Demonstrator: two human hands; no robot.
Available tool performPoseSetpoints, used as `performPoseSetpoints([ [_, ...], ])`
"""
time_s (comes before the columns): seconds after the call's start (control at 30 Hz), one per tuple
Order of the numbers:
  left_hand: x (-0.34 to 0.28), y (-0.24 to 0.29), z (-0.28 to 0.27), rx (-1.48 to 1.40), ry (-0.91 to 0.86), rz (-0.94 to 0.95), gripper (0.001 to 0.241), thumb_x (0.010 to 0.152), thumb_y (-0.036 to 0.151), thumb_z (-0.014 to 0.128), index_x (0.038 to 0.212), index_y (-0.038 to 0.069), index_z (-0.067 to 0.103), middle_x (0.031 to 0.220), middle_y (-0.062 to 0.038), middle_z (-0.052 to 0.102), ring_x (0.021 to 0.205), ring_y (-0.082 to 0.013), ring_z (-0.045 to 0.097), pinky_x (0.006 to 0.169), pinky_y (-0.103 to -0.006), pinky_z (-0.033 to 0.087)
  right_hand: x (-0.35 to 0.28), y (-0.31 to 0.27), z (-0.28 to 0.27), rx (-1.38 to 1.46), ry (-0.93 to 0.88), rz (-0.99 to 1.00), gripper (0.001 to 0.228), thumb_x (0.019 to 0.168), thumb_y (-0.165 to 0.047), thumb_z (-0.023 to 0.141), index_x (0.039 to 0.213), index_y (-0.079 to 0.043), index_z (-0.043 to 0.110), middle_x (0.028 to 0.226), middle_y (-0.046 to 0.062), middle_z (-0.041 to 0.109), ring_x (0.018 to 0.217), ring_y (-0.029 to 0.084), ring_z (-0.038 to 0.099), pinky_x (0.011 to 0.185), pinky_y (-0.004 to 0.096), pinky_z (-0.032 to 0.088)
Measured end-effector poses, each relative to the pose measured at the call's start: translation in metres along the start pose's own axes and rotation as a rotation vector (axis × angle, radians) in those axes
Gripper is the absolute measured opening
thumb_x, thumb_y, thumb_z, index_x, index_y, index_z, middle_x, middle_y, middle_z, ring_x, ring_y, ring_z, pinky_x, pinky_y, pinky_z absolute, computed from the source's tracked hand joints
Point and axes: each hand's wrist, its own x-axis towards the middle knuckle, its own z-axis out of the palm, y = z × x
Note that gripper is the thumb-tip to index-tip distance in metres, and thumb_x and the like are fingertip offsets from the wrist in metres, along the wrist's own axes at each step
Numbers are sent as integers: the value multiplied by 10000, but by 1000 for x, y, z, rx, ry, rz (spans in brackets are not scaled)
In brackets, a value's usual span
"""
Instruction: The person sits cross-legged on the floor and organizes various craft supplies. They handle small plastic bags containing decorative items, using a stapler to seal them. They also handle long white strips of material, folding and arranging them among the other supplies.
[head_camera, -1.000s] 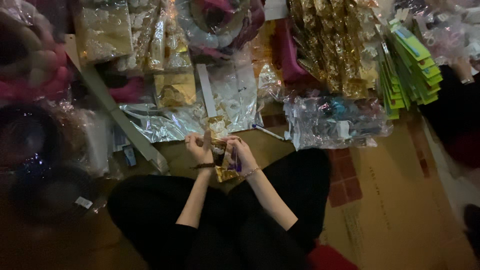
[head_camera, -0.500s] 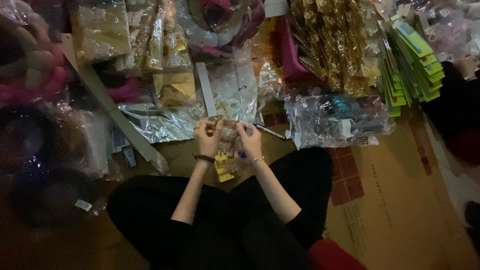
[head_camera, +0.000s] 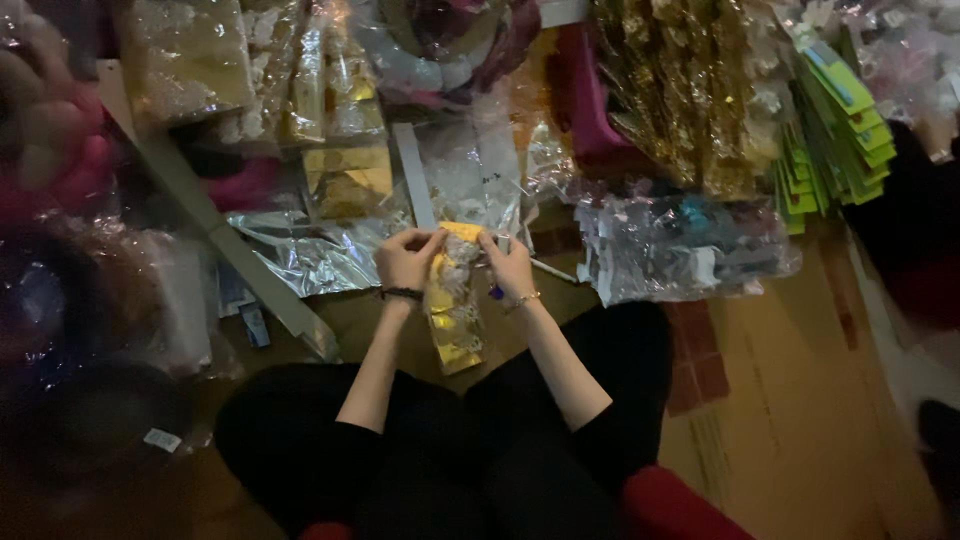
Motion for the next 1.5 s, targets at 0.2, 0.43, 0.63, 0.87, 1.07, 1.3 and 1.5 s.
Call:
performPoseSetpoints([
  [0.2, 20, -15, -4, 296, -14, 28, 441, 1027, 385, 630, 1223, -9, 646, 1049, -320, 662, 962, -480, 689, 801, -600, 596, 16, 16, -23, -73, 120, -22, 326, 898, -441, 796, 993, -131, 764, 769, 25, 677, 710, 134, 593, 666, 311, 504],
  [0.43, 30, -23, 19, 233, -14, -289, 527, 1097, 304, 515, 1456, -77, 454, 1506, -333, 417, 1409, -447, 393, 1214, -536, 263, 40, 25, -52, -167, 186, -66, 320, 944, -420, 755, 1055, -120, 758, 899, 89, 717, 850, 192, 642, 784, 357, 514],
  [0.63, 21, -47, 52, 667, 644, 279, 546, 864, 471, 758, 1220, 67, 670, 1301, -207, 601, 1220, -425, 549, 1043, -538, 441, 30, 25, -51, -199, 156, -53, 320, 963, -440, 737, 1073, -140, 756, 879, 34, 721, 837, 170, 663, 771, 341, 524],
  [0.87, 3, -35, 36, 305, 69, 73, 334, 901, 258, 692, 1171, 108, 565, 1044, -88, 562, 986, -267, 534, 882, -455, 416, 22, 12, -52, -165, 80, -95, 337, 986, -436, 728, 1113, -124, 748, 954, 59, 734, 862, 174, 663, 787, 344, 530],
  [1.07, 4, -26, 27, -180, -244, -104, 198, 941, 175, 638, 1118, 258, 603, 1062, 29, 709, 1018, -194, 691, 838, -410, 572, 20, 14, -45, -37, 11, -180, 273, 974, -364, 753, 1094, -118, 744, 922, -2, 700, 849, 110, 602, 794, 284, 511],
  [1.3, -5, -14, 14, -414, -201, 104, 459, 1101, 332, 502, 1440, 24, 479, 1460, -298, 466, 1375, -484, 433, 1136, -614, 377, 12, 21, -38, -27, -83, -219, 233, 975, -334, 757, 1077, -125, 743, 867, -30, 694, 811, 78, 587, 795, 281, 511],
  [1.5, -7, -4, 13, -280, -236, 117, 377, 1084, 445, 551, 1342, 170, 564, 1254, -173, 646, 1226, -418, 598, 1012, -606, 489, 12, 17, -15, -65, -125, -278, 179, 948, -308, 793, 1017, -146, 760, 874, -12, 727, 837, 73, 621, 796, 265, 514],
])
